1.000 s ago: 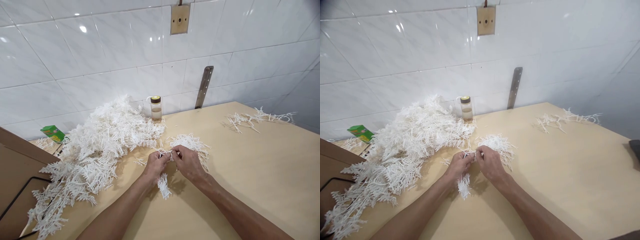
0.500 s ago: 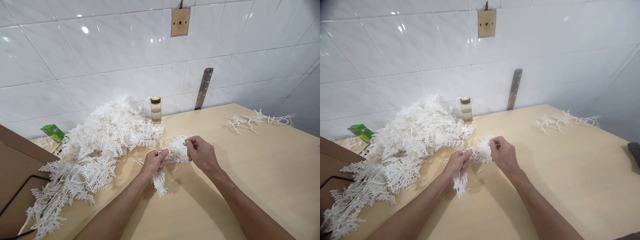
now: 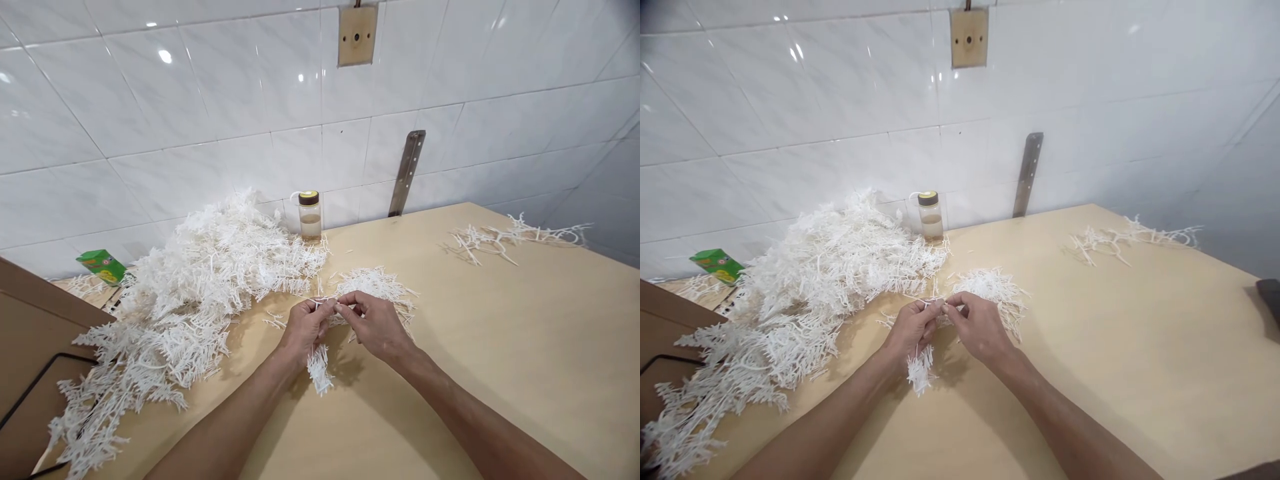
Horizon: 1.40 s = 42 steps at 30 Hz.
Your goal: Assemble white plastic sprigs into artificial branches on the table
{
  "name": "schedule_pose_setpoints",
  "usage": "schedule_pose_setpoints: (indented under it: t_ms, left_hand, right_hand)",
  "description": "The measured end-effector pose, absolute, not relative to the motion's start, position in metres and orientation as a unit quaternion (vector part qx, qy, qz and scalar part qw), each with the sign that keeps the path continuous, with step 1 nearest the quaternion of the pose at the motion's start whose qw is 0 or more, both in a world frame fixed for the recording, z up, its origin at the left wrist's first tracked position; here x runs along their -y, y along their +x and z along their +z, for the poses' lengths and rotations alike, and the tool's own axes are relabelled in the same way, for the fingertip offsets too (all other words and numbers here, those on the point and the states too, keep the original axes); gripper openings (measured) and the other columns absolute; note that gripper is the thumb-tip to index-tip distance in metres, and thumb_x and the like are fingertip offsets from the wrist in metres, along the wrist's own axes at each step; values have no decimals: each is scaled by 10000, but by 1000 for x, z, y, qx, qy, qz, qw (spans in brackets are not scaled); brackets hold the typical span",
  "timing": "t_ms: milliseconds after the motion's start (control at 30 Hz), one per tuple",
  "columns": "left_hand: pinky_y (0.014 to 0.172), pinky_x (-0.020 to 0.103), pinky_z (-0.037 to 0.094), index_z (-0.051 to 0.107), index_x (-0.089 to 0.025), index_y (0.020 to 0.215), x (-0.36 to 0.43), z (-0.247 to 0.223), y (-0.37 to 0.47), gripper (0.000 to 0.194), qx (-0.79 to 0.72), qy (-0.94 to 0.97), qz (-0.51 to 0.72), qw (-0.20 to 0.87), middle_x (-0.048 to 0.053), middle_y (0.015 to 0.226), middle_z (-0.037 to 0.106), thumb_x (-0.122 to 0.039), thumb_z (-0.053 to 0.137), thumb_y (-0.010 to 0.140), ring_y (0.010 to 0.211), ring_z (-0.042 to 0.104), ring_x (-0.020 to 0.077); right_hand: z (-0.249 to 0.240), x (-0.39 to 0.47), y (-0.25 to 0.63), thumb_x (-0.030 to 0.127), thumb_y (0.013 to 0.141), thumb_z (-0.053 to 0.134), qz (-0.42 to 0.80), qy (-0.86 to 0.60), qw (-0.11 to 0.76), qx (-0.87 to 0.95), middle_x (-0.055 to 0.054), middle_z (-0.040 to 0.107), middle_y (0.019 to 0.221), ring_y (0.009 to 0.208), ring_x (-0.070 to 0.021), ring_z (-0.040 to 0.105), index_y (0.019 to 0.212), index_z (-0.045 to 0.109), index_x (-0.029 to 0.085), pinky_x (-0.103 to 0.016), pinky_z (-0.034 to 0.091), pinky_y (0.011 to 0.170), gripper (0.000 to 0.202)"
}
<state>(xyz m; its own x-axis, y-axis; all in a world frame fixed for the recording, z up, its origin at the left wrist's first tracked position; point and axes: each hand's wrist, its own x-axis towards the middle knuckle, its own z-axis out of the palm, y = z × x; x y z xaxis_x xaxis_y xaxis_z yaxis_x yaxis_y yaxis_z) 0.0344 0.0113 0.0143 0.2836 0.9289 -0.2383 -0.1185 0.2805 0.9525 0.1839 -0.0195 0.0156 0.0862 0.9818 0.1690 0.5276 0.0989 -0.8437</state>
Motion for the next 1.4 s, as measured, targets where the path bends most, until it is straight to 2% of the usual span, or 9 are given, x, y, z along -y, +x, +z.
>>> schedule_pose_setpoints:
  t_ms: [200,533,700,833,933,1033,1200,1300,1400]
  left_hand:
    - [397,220,130,558,-149,654,-12,15,33,427,-455,477,401,636,-87,402,338,-515,778,652,373,235,39]
    - [447,219,189,580,-147,661,-9,15,36,362,-491,514,406,574,-77,489,371,-465,752,654,448,259,52]
    - [480,218,229,552,-147,590,-9,15,36,355,-500,523,400,562,-58,510,408,-422,769,637,486,313,63]
    - [449,214,183,488,-165,577,-6,21,37,417,-479,469,392,630,-81,466,341,-448,792,616,443,240,45]
    - [427,214,119,438,-180,570,-5,25,35,466,-450,460,381,664,-101,435,279,-465,805,609,409,173,29]
    - [412,220,79,413,-189,557,-7,25,32,494,-438,463,373,675,-105,412,258,-495,795,628,380,150,23]
    - [382,227,85,453,-184,561,-11,25,29,471,-453,462,362,670,-87,385,310,-520,770,658,341,190,32]
    - [376,226,100,463,-181,570,-11,25,29,461,-471,452,369,661,-82,382,333,-514,770,658,338,214,35]
    - [381,221,118,520,-168,620,-11,25,30,430,-476,439,389,655,-77,404,377,-504,790,630,347,239,39]
  right_hand:
    - [11,17,189,364,870,540,210,-601,434,637,2,678,679,564,-133,582,807,699,218,-249,434,562,224]
    - [-3,13,185,222,877,475,41,-566,423,707,-29,643,749,625,-144,565,818,583,186,-267,411,635,128]
    - [-4,13,179,216,855,454,55,-586,404,700,-34,614,732,641,-158,563,800,536,197,-261,399,597,100]
    - [2,7,185,261,844,454,131,-657,382,637,-15,609,665,583,-161,550,787,545,206,-262,386,551,121]
    - [5,1,204,241,800,473,71,-696,392,598,-26,612,667,592,-170,551,731,524,206,-291,399,604,93]
    - [9,-1,222,331,813,528,61,-705,416,571,-21,613,652,578,-173,568,788,566,202,-303,419,611,137]
    - [14,6,215,490,856,528,255,-638,440,579,26,566,555,429,-135,542,926,637,196,-264,442,482,321]
    - [13,11,199,513,871,516,387,-569,438,579,45,545,539,366,-100,490,934,640,182,-237,436,419,359]
    - [9,13,189,497,848,564,447,-542,438,561,51,530,536,377,-94,486,957,635,167,-220,440,388,355]
